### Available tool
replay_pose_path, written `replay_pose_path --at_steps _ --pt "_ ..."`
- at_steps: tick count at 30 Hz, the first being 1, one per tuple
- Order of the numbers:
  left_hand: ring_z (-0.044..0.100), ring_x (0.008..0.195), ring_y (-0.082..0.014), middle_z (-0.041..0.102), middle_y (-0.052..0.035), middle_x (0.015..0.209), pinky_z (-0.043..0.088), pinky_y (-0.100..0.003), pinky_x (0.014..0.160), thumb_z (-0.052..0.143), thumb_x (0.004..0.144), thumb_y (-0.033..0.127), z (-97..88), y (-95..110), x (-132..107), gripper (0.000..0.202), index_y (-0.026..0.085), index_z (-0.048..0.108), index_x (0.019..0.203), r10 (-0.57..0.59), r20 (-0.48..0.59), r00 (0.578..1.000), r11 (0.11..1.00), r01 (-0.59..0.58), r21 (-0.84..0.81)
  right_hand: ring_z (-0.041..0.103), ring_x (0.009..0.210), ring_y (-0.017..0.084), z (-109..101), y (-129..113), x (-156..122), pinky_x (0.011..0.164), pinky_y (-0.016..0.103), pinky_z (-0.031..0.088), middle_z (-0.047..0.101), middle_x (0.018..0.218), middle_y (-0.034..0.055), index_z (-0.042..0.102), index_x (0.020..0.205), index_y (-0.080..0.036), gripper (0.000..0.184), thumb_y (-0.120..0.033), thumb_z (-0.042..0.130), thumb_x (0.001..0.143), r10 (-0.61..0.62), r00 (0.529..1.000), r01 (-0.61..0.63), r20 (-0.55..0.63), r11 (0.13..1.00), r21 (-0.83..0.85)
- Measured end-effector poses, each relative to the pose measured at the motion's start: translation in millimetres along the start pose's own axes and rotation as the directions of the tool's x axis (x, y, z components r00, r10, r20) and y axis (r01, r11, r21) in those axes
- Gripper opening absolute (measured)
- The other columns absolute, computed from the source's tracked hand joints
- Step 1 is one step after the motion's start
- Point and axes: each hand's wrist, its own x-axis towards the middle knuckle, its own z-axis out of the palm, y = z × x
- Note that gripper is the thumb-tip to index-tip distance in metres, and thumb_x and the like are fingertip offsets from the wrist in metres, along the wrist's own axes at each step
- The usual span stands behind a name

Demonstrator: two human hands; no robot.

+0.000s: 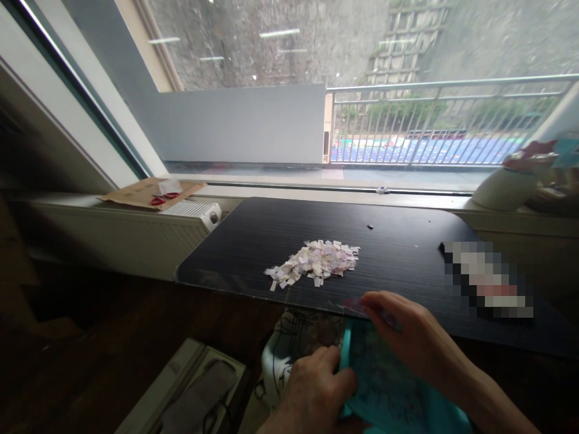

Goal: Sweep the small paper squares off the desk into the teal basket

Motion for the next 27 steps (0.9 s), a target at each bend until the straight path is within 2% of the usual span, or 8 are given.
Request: replay_pose_path --at_steps 2,6,9,12,20,27 --pt "0.053 0.067 -0.0191 0.049 0.0 0.076 0.032 -0.025 0.05 0.079 0.063 0.051 -1.8 -6 -8 0.04 0.021 0.058 0.077 -0.029 -0.023 0.999 0.999 0.029 0.016 0.062 0.079 0.016 5 -2 17 0.073 0.026 0.047 0.069 0.093 0.003 0.064 0.099 -0.023 0.021 -0.024 0.045 0.09 -0.018 0.999 0.019 -0.032 1.0 0.013" --pt "0.055 0.066 -0.0199 0.051 -0.0014 0.077 0.034 -0.026 0.05 0.08 0.062 0.05 -1.3 -24 -28 0.04 0.02 0.057 0.075 -0.105 -0.053 0.993 0.992 0.108 0.057 0.063 0.077 0.016 20 -5 48 0.07 0.025 0.046 0.07 0.091 0.0033 0.066 0.097 -0.021 0.023 -0.021 0.045 0.088 -0.06 0.998 0.06 0.009 0.998 0.01" --pt "0.055 0.067 -0.0201 0.052 -0.0015 0.079 0.035 -0.026 0.05 0.081 0.062 0.043 1.4 -34 -42 0.037 0.02 0.056 0.075 -0.158 -0.051 0.986 0.984 0.161 0.07 0.064 0.075 0.016 23 -6 55 0.066 0.024 0.046 0.071 0.087 0.0026 0.068 0.094 -0.021 0.024 -0.019 0.045 0.086 -0.057 0.997 0.058 0.059 0.998 -0.018" --pt "0.056 0.07 -0.0199 0.052 -0.0004 0.079 0.036 -0.025 0.052 0.082 0.061 0.035 6.1 -38 -50 0.033 0.021 0.055 0.075 -0.192 -0.03 0.981 0.98 0.193 0.047 0.065 0.074 0.016 17 -3 51 0.063 0.023 0.045 0.072 0.086 0.0016 0.068 0.093 -0.022 0.024 -0.019 0.045 0.084 -0.047 0.994 0.051 0.099 0.998 -0.04" --pt "0.053 0.07 -0.0177 0.049 0.0014 0.08 0.035 -0.023 0.053 0.072 0.064 0.027 19.4 -42 -54 0.026 0.023 0.051 0.078 -0.132 -0.035 0.991 0.991 0.133 0.032 0.066 0.072 0.018 4 21 63 0.063 0.025 0.046 0.073 0.089 0.0057 0.067 0.1 -0.019 0.028 -0.024 0.045 0.084 0.007 0.998 -0.019 -0.063 0.98 -0.198" --pt "0.056 0.072 -0.0182 0.052 0.0006 0.083 0.036 -0.023 0.054 0.067 0.065 0.019 20.9 -46 -53 0.024 0.024 0.049 0.08 -0.108 0.013 0.994 0.988 0.105 0.111 0.066 0.073 0.018 -4 33 67 0.064 0.026 0.047 0.073 0.09 0.0061 0.067 0.103 -0.019 0.029 -0.026 0.044 0.085 0.058 0.988 -0.086 -0.146 0.978 -0.193"
